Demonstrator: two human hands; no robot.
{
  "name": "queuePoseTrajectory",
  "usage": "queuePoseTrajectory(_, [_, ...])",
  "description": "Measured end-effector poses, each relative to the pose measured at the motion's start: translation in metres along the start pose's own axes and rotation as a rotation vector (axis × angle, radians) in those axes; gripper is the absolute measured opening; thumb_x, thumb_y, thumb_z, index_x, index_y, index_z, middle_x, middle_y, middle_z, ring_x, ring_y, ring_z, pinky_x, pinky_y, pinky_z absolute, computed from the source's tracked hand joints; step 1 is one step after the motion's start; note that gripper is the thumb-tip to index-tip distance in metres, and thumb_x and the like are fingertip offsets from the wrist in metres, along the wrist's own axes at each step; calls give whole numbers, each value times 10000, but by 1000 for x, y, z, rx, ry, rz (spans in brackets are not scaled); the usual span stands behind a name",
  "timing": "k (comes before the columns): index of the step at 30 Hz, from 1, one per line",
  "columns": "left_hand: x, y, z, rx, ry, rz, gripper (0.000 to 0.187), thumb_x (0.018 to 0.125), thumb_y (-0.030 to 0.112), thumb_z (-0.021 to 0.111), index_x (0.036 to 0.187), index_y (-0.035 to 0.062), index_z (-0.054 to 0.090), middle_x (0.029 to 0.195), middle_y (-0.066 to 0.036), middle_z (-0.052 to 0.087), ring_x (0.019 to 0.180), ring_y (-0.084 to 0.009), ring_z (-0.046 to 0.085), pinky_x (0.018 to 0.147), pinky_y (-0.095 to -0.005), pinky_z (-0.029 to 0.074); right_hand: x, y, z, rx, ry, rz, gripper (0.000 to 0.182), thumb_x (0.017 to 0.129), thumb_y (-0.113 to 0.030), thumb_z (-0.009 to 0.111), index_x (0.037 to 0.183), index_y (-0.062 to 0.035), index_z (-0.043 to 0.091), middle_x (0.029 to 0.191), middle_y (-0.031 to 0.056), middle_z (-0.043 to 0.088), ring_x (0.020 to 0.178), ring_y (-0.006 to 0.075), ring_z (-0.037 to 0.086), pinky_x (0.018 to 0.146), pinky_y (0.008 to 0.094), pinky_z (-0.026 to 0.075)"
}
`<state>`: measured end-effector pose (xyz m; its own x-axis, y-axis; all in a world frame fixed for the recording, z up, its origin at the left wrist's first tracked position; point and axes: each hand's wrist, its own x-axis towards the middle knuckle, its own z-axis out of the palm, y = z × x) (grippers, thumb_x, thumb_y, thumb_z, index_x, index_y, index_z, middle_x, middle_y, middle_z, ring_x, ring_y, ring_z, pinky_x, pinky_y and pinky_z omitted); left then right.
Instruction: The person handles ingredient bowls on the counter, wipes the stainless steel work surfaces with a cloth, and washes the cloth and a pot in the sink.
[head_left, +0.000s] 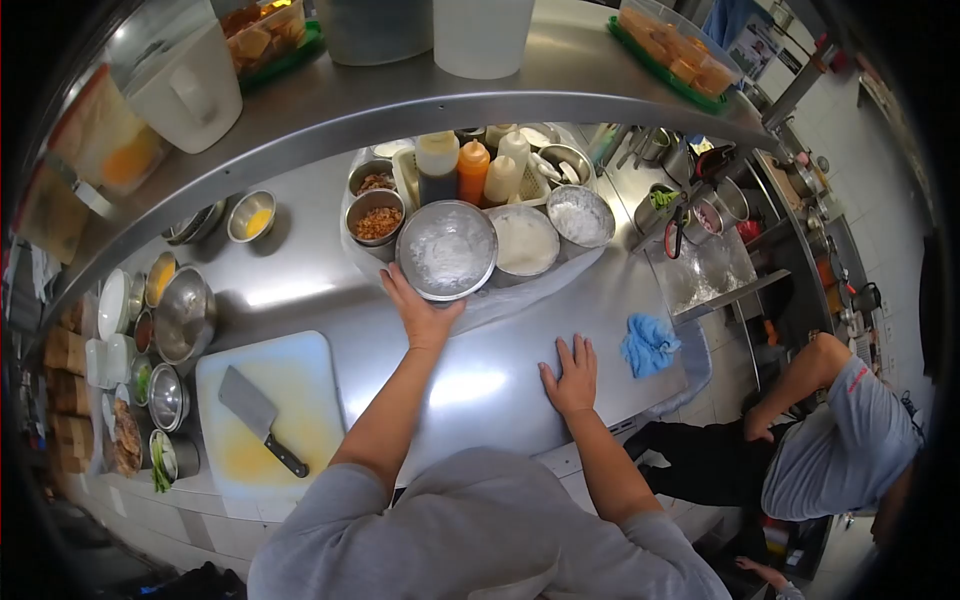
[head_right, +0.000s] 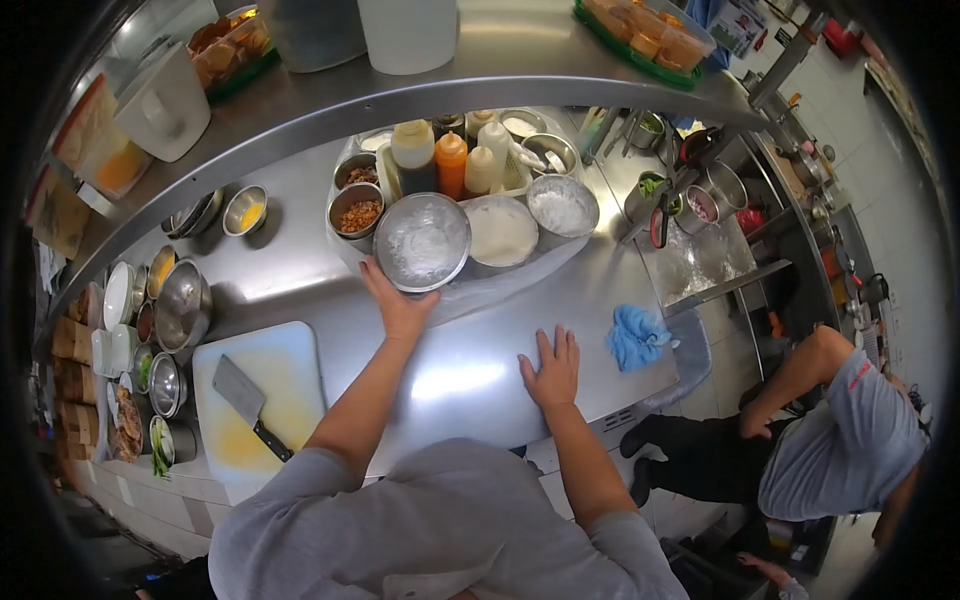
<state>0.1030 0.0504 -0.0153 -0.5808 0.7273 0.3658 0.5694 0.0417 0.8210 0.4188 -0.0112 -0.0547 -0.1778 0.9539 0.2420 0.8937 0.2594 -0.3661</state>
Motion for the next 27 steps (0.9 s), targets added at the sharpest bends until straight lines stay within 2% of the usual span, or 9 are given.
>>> queuePoseTrajectory(2, [-5,2,0,-3,-5,-16,1412,555,228,981,1616,-8,78,1641,-376,97,1544,-519,166,1268,-491,237,1,2,1,-29,36,-24,613,891,-385,752,1422,-113,614,1560,266,444,1450,500,368,1200,565,307])
queuePoseTrajectory(7, [-3,9,1,-39,18,1,1352,590,182,951,1618,-16,94,1643,-351,144,1540,-502,200,1263,-486,247,1,1,-4,18,40,-14,613,884,-389,753,1412,-106,621,1562,272,443,1460,505,355,1210,572,288])
queuePoseTrajectory(12, [4,3,11,-246,-49,-82,1311,601,163,938,1619,-29,136,1599,-309,318,1495,-441,338,1245,-440,293,0,5,-3,24,31,-10,610,886,-397,746,1406,-99,628,1559,279,444,1464,509,347,1217,577,273])
queuePoseTrajectory(16, [6,-2,8,-260,-42,-62,1323,619,173,945,1624,-39,112,1596,-301,329,1477,-434,367,1240,-425,303,-3,7,-6,28,39,-21,610,897,-405,730,1415,-102,624,1567,276,436,1462,503,350,1219,574,269])
queuePoseTrajectory(19, [2,5,-9,-136,-41,67,1350,629,204,970,1624,-50,94,1609,-311,305,1493,-439,340,1245,-443,292,-3,4,-9,48,22,-5,609,901,-406,725,1419,-102,620,1575,272,425,1466,499,342,1223,572,260])
queuePoseTrajectory(22, [-31,11,-39,-25,-144,166,1284,703,275,952,1615,-70,118,1610,-336,282,1503,-459,314,1249,-473,274,-4,4,-9,62,27,2,609,903,-406,723,1419,-101,616,1576,270,421,1470,496,333,1226,571,253])
queuePoseTrajectory(24, [-71,-16,-45,260,-158,234,1162,807,354,874,1611,-76,153,1594,-363,285,1496,-479,310,1247,-513,253,-3,5,-9,60,44,0,610,904,-408,722,1420,-100,614,1573,269,422,1471,494,330,1227,570,250])
queuePoseTrajectory(26, [-119,-17,-61,269,-282,207,997,883,416,781,1603,-34,258,1580,-315,356,1481,-474,335,1233,-564,244,-4,6,-9,36,14,8,610,911,-410,716,1426,-101,609,1564,269,429,1473,492,325,1231,571,244])
queuePoseTrajectory(27, [-133,-17,-66,264,-293,216,997,883,416,781,1603,-34,258,1580,-315,356,1481,-474,335,1233,-564,244,-6,8,-10,34,19,21,610,911,-410,716,1426,-101,609,1564,269,429,1473,492,325,1231,571,244])
